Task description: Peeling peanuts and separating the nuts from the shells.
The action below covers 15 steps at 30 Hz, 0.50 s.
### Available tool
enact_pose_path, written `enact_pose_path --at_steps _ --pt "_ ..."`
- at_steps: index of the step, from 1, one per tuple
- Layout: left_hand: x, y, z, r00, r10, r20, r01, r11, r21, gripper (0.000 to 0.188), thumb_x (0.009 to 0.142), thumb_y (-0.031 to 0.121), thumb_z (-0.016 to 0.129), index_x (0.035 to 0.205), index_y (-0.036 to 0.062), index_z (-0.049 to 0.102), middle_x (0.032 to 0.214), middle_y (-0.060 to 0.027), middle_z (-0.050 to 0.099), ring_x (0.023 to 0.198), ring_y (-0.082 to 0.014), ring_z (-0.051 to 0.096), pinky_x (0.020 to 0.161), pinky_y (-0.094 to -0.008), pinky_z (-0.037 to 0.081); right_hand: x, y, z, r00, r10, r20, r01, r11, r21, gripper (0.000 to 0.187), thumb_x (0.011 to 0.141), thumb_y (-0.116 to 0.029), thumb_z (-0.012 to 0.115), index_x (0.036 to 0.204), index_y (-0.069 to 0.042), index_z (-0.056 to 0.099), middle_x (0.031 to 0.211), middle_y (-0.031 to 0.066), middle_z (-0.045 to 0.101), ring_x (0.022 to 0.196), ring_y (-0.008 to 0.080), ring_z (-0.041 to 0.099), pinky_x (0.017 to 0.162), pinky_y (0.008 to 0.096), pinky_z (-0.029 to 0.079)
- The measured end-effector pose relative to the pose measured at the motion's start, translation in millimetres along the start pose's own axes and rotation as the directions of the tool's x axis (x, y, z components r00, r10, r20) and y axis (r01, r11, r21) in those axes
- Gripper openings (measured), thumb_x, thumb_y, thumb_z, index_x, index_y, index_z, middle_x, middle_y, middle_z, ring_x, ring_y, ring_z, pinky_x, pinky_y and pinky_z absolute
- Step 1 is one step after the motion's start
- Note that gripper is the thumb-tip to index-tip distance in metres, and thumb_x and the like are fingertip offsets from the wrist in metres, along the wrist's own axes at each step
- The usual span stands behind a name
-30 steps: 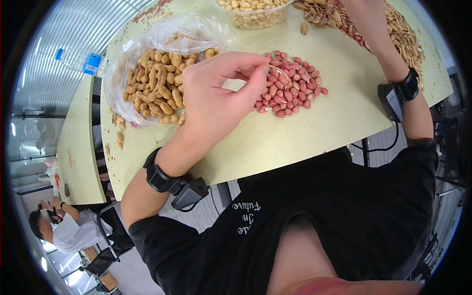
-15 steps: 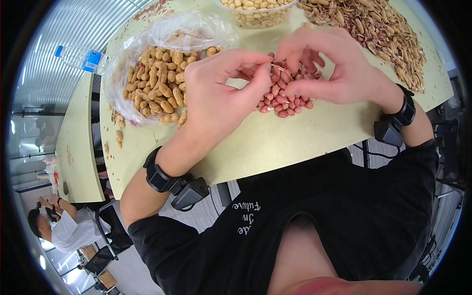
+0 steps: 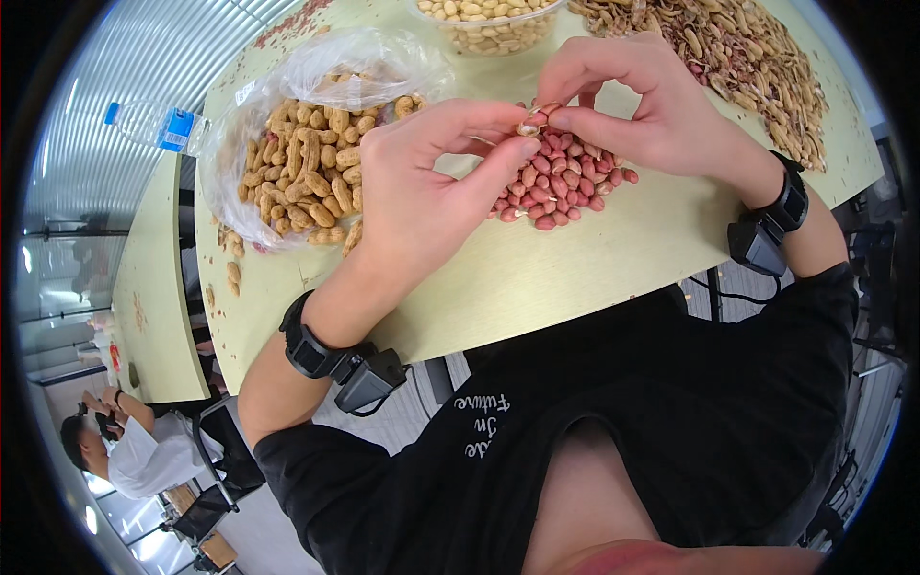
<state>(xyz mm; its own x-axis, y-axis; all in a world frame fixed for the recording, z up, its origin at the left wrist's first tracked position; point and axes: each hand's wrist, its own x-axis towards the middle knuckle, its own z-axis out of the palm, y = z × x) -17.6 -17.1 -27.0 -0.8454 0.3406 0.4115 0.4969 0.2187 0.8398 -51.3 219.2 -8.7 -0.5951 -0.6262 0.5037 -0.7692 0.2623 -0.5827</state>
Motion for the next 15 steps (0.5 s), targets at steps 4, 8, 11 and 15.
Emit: enact_pose_path --at_steps 4,8,11,15 --pt "1.0 4.4 -1.7 0.998 0.041 0.040 -0.045 0.994 0.102 0.018 0.087 -0.001 0.076 0.105 -0.0032 0.073 0.097 -0.0073 0.076 0.087 -0.0117 0.073 0.076 -0.0221 0.058 0.3 7.2 3.7 0.996 -0.088 0.004 0.088 0.996 0.004 0.008 0.089 -0.004 0.068 0.097 -0.003 0.067 0.084 0.0051 0.070 0.072 0.0155 0.068 0.065 0.0284 0.054" --pt "1.2 2.1 -1.7 0.995 0.085 0.044 -0.090 0.987 0.135 0.018 0.086 -0.001 0.077 0.104 -0.0013 0.074 0.097 -0.0068 0.076 0.086 -0.0116 0.073 0.076 -0.0223 0.057 1.2 5.5 5.8 0.993 -0.117 -0.002 0.117 0.993 0.003 0.007 0.088 -0.004 0.069 0.094 -0.001 0.065 0.075 0.0057 0.067 0.063 0.0146 0.066 0.058 0.0275 0.054" --pt "3.9 -3.1 -0.3 0.976 0.218 0.020 -0.218 0.959 0.182 0.016 0.081 0.004 0.079 0.097 0.0024 0.076 0.086 -0.0106 0.076 0.074 -0.0186 0.074 0.069 -0.0275 0.058 1.0 5.5 6.0 0.995 -0.096 0.020 0.096 0.995 0.041 0.008 0.088 -0.005 0.070 0.094 -0.002 0.066 0.072 0.0057 0.066 0.062 0.0145 0.065 0.057 0.0277 0.053" --pt "4.5 -7.4 0.1 0.953 0.302 0.035 -0.302 0.928 0.218 0.015 0.080 0.003 0.079 0.095 0.0040 0.077 0.086 -0.0113 0.075 0.074 -0.0221 0.073 0.067 -0.0294 0.057 -1.1 5.9 6.5 0.995 -0.102 0.019 0.103 0.995 -0.010 0.008 0.088 -0.006 0.070 0.094 -0.002 0.067 0.068 0.0057 0.065 0.060 0.0147 0.065 0.056 0.0278 0.052"
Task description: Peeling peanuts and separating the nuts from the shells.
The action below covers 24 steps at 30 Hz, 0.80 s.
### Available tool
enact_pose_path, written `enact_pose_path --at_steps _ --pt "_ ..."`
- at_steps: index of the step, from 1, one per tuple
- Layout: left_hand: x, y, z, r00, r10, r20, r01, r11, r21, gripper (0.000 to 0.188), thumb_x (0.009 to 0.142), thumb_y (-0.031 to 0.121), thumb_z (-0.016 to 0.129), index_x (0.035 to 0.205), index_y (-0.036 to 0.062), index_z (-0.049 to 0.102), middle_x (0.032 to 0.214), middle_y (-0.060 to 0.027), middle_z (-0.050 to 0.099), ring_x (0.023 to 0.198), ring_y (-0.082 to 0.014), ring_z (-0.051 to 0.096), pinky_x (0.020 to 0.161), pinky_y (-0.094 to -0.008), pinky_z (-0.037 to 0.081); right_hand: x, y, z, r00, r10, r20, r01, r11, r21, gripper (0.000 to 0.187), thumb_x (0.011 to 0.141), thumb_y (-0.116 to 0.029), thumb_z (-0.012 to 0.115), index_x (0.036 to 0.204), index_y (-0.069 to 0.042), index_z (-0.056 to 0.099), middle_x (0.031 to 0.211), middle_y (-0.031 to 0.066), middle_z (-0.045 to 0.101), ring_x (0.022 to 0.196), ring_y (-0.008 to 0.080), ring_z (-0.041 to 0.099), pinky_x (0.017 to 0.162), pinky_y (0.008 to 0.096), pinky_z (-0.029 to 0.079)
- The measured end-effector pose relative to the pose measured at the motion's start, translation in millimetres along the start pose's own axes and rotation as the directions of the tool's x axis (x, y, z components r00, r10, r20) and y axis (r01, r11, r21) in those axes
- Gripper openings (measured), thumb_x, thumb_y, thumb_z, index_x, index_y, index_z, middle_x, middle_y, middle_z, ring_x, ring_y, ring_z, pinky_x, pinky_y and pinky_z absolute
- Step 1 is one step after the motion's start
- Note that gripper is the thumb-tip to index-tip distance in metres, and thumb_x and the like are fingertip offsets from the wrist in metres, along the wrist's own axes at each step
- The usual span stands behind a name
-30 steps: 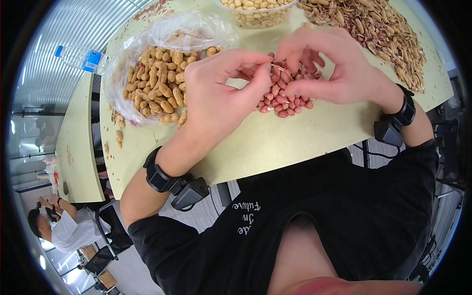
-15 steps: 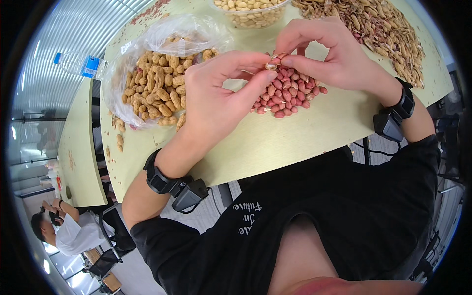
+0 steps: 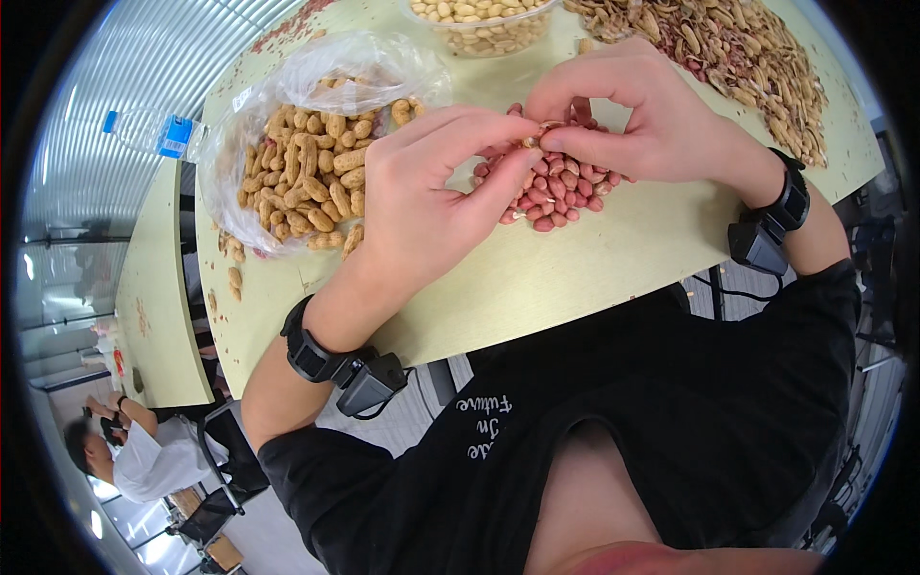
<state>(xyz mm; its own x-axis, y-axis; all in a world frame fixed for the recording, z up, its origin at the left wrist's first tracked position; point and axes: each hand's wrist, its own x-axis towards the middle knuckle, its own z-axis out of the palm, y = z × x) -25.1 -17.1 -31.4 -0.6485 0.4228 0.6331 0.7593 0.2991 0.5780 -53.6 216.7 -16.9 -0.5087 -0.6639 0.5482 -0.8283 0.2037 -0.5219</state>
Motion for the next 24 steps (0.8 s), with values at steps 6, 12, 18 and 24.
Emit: enact_pose_path --at_steps 6,12,18,24 --pt "0.5 3.0 -1.0 1.000 -0.001 0.002 0.001 1.000 0.002 0.015 0.079 0.002 0.080 0.094 0.0036 0.077 0.086 -0.0104 0.075 0.073 -0.0207 0.072 0.065 -0.0288 0.056 -0.2 -2.2 0.0 0.996 -0.083 -0.013 0.080 0.988 -0.131 0.009 0.085 -0.007 0.069 0.093 -0.003 0.070 0.066 0.0066 0.066 0.054 0.0183 0.063 0.053 0.0293 0.049" --pt "0.4 6.4 0.2 0.998 -0.058 -0.005 0.058 0.997 -0.050 0.015 0.081 0.001 0.078 0.095 0.0008 0.076 0.082 -0.0094 0.074 0.071 -0.0165 0.072 0.065 -0.0265 0.057 -1.0 0.3 -0.6 0.991 -0.132 -0.011 0.127 0.973 -0.193 0.010 0.086 -0.007 0.068 0.093 -0.003 0.072 0.065 0.0087 0.064 0.054 0.0226 0.063 0.051 0.0322 0.047" --pt "-1.5 8.3 -4.1 0.983 -0.172 0.056 0.176 0.982 -0.068 0.020 0.087 -0.002 0.075 0.106 -0.0013 0.074 0.096 -0.0071 0.075 0.085 -0.0107 0.072 0.076 -0.0222 0.057 0.2 0.1 0.2 0.993 -0.114 -0.041 0.107 0.983 -0.147 0.010 0.086 -0.006 0.067 0.094 -0.002 0.072 0.068 0.0123 0.065 0.056 0.0250 0.065 0.054 0.0327 0.050" --pt "-1.4 10.5 -4.7 0.973 -0.224 0.056 0.229 0.968 -0.100 0.019 0.088 -0.001 0.074 0.107 -0.0028 0.073 0.096 -0.0069 0.075 0.086 -0.0112 0.072 0.078 -0.0221 0.057 0.3 -0.5 -0.6 0.994 -0.109 -0.024 0.104 0.984 -0.148 0.011 0.087 -0.007 0.068 0.096 -0.001 0.071 0.071 0.0115 0.067 0.061 0.0243 0.067 0.056 0.0329 0.052"
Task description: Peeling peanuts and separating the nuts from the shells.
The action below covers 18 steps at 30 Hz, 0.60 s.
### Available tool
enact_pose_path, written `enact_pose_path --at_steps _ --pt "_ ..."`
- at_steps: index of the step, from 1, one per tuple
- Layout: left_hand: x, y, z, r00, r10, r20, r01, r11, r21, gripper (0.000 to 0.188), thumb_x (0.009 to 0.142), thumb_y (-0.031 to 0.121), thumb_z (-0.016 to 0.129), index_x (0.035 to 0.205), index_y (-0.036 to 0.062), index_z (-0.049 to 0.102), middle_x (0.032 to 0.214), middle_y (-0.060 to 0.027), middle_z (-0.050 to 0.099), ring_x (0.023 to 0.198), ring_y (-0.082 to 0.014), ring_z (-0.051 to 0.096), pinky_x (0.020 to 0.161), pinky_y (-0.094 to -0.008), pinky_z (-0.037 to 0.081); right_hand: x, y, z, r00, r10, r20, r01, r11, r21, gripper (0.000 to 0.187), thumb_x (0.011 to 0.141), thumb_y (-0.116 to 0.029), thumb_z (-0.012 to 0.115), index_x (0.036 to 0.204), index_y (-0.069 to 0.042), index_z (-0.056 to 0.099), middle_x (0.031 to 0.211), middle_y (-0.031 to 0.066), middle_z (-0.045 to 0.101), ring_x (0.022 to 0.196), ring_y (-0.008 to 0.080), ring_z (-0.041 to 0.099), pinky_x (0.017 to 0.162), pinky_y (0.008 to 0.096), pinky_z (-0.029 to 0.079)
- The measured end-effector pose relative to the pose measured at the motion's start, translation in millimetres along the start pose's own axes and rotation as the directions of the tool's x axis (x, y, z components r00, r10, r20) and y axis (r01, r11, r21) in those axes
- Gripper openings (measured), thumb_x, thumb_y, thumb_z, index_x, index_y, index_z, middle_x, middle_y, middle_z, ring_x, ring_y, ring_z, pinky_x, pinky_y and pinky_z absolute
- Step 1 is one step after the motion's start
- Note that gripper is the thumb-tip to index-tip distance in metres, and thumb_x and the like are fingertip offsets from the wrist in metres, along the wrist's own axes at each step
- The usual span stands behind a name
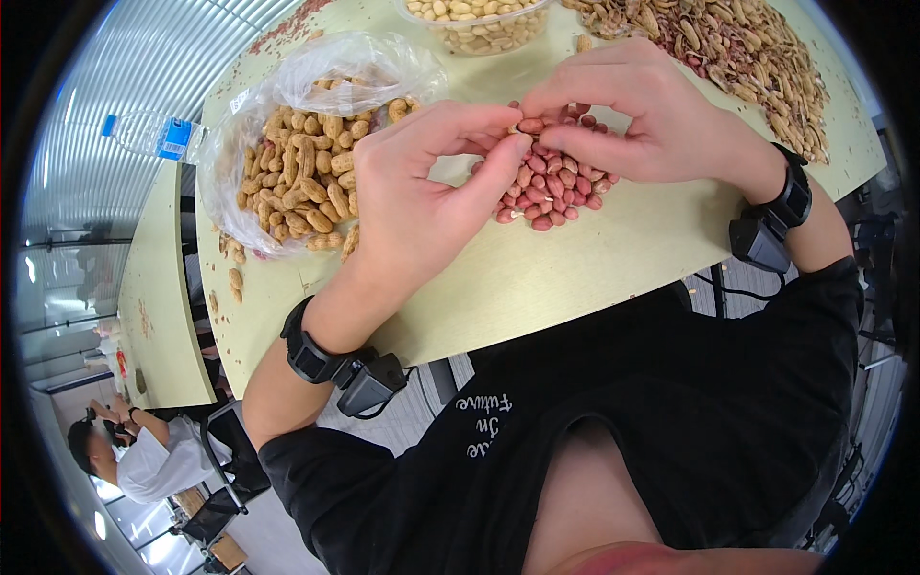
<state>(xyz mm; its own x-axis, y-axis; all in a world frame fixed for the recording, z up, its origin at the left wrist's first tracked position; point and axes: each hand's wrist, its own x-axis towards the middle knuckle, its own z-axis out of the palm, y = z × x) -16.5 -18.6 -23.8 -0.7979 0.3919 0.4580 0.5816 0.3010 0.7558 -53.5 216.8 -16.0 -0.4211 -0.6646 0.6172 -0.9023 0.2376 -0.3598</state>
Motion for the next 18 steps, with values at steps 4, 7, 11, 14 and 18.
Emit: enact_pose_path --at_steps 4,7,11,14,18 --pt "3.0 -6.2 3.5 0.996 0.073 -0.049 -0.072 0.997 0.018 0.016 0.084 0.001 0.076 0.099 -0.0007 0.075 0.084 -0.0099 0.074 0.076 -0.0143 0.074 0.071 -0.0256 0.059 -0.6 1.7 -0.7 0.998 0.048 0.041 -0.050 0.998 0.042 0.013 0.085 -0.008 0.074 0.095 -0.001 0.070 0.072 0.0097 0.067 0.063 0.0214 0.067 0.057 0.0304 0.053" --pt "2.7 -4.6 3.6 0.996 0.079 -0.040 -0.078 0.997 0.010 0.016 0.083 0.000 0.076 0.099 -0.0003 0.075 0.083 -0.0099 0.074 0.075 -0.0143 0.074 0.070 -0.0256 0.059 -2.3 -0.6 -3.8 0.993 0.094 0.065 -0.098 0.993 0.062 0.012 0.086 -0.007 0.075 0.096 -0.002 0.071 0.078 0.0084 0.069 0.067 0.0214 0.067 0.061 0.0310 0.052" --pt "1.9 -5.2 3.9 0.994 0.093 -0.052 -0.092 0.996 0.010 0.016 0.084 0.000 0.075 0.100 -0.0002 0.075 0.084 -0.0095 0.074 0.075 -0.0141 0.074 0.069 -0.0256 0.059 3.9 -7.1 -7.6 0.997 0.080 0.017 -0.081 0.993 0.082 0.008 0.088 -0.004 0.073 0.096 -0.002 0.074 0.084 0.0071 0.071 0.072 0.0207 0.067 0.065 0.0313 0.051" --pt "1.4 -2.4 2.9 0.997 0.043 -0.060 -0.043 0.999 0.007 0.016 0.084 0.000 0.075 0.100 -0.0002 0.075 0.084 -0.0090 0.074 0.076 -0.0142 0.074 0.070 -0.0256 0.059 4.8 -9.7 -9.9 0.992 0.123 -0.030 -0.121 0.991 0.063 0.009 0.089 -0.002 0.070 0.097 -0.002 0.074 0.086 0.0063 0.072 0.072 0.0182 0.067 0.065 0.0299 0.051" --pt "0.4 -1.8 0.1 1.000 -0.019 0.008 0.018 1.000 0.022 0.020 0.088 -0.001 0.075 0.108 -0.0037 0.073 0.099 -0.0070 0.074 0.087 -0.0116 0.072 0.078 -0.0222 0.057 4.3 -5.3 -10.3 0.992 0.122 -0.015 -0.120 0.988 0.097 0.010 0.090 -0.001 0.068 0.098 -0.003 0.073 0.088 0.0052 0.073 0.073 0.0153 0.067 0.065 0.0287 0.051"
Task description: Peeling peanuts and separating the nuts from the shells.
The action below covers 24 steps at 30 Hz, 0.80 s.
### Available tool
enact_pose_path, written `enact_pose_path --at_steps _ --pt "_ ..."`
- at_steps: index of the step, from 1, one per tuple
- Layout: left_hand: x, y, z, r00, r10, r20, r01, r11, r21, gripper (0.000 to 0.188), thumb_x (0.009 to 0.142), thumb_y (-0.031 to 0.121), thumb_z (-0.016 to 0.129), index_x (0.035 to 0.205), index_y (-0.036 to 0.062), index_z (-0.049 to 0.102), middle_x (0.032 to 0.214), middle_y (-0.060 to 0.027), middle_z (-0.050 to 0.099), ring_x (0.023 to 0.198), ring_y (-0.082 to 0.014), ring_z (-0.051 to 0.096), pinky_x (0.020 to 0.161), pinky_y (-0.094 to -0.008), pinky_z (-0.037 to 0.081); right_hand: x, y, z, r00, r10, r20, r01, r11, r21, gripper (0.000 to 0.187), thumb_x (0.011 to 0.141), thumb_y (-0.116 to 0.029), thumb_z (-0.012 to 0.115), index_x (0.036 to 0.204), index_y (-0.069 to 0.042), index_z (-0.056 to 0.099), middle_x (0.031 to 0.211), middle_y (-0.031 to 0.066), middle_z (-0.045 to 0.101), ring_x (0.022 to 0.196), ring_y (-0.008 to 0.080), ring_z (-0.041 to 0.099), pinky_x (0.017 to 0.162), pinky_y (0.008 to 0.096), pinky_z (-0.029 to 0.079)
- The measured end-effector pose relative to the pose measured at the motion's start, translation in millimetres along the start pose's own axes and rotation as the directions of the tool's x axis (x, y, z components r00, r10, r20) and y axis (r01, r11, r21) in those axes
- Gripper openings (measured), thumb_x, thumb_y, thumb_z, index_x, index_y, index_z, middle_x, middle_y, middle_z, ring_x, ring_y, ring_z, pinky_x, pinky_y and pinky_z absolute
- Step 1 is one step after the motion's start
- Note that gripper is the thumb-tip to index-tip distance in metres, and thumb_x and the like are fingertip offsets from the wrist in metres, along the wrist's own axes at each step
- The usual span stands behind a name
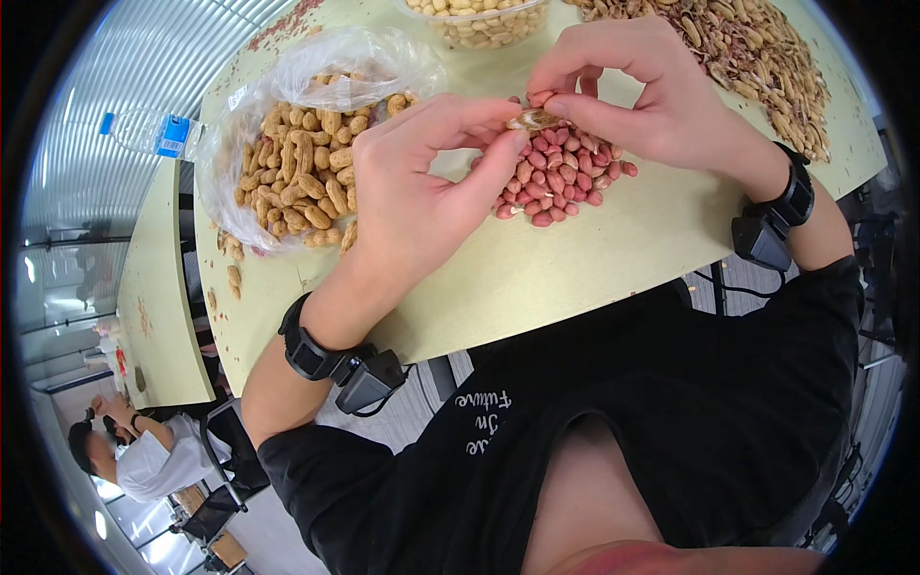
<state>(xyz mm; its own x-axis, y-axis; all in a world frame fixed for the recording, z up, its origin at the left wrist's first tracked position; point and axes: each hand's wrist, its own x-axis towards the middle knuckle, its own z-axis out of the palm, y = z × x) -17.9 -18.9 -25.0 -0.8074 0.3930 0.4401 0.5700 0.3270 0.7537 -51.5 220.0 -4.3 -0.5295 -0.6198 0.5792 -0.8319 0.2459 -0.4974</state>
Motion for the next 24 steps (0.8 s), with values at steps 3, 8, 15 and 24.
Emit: enact_pose_path --at_steps 3,8,15,24 --pt "0.7 -3.6 2.6 0.999 0.017 -0.048 -0.018 1.000 -0.018 0.018 0.086 0.000 0.074 0.104 -0.0024 0.074 0.091 -0.0083 0.074 0.082 -0.0129 0.073 0.076 -0.0241 0.058 -2.0 1.3 1.7 1.000 0.004 0.015 -0.005 0.999 0.038 0.010 0.091 -0.001 0.068 0.099 -0.003 0.073 0.089 0.0040 0.073 0.072 0.0136 0.067 0.064 0.0273 0.051" --pt "1.2 -8.5 4.4 0.996 0.006 -0.093 -0.012 0.998 -0.060 0.016 0.084 0.001 0.075 0.100 -0.0012 0.075 0.084 -0.0097 0.075 0.076 -0.0144 0.074 0.073 -0.0261 0.059 -2.9 -3.1 0.1 0.999 0.040 0.005 -0.040 0.999 0.035 0.009 0.091 -0.001 0.067 0.098 -0.002 0.072 0.087 0.0041 0.073 0.069 0.0133 0.067 0.060 0.0256 0.051" --pt "1.1 -9.2 4.1 0.991 -0.037 -0.131 0.021 0.993 -0.120 0.017 0.086 0.004 0.075 0.102 -0.0033 0.074 0.088 -0.0104 0.074 0.080 -0.0129 0.073 0.075 -0.0260 0.059 -2.3 -1.2 0.0 0.999 -0.036 0.030 0.033 0.995 0.089 0.011 0.090 0.000 0.067 0.101 -0.002 0.071 0.087 0.0055 0.072 0.070 0.0145 0.069 0.062 0.0262 0.054" --pt "2.9 -8.9 2.6 0.991 -0.053 -0.125 0.031 0.984 -0.173 0.020 0.088 0.003 0.074 0.106 -0.0044 0.071 0.093 -0.0094 0.074 0.086 -0.0126 0.072 0.081 -0.0276 0.059 -0.3 -2.7 -0.8 0.995 -0.089 0.055 0.089 0.996 0.006 0.013 0.088 0.000 0.069 0.100 -0.004 0.072 0.091 0.0052 0.072 0.072 0.0170 0.068 0.059 0.0279 0.051"
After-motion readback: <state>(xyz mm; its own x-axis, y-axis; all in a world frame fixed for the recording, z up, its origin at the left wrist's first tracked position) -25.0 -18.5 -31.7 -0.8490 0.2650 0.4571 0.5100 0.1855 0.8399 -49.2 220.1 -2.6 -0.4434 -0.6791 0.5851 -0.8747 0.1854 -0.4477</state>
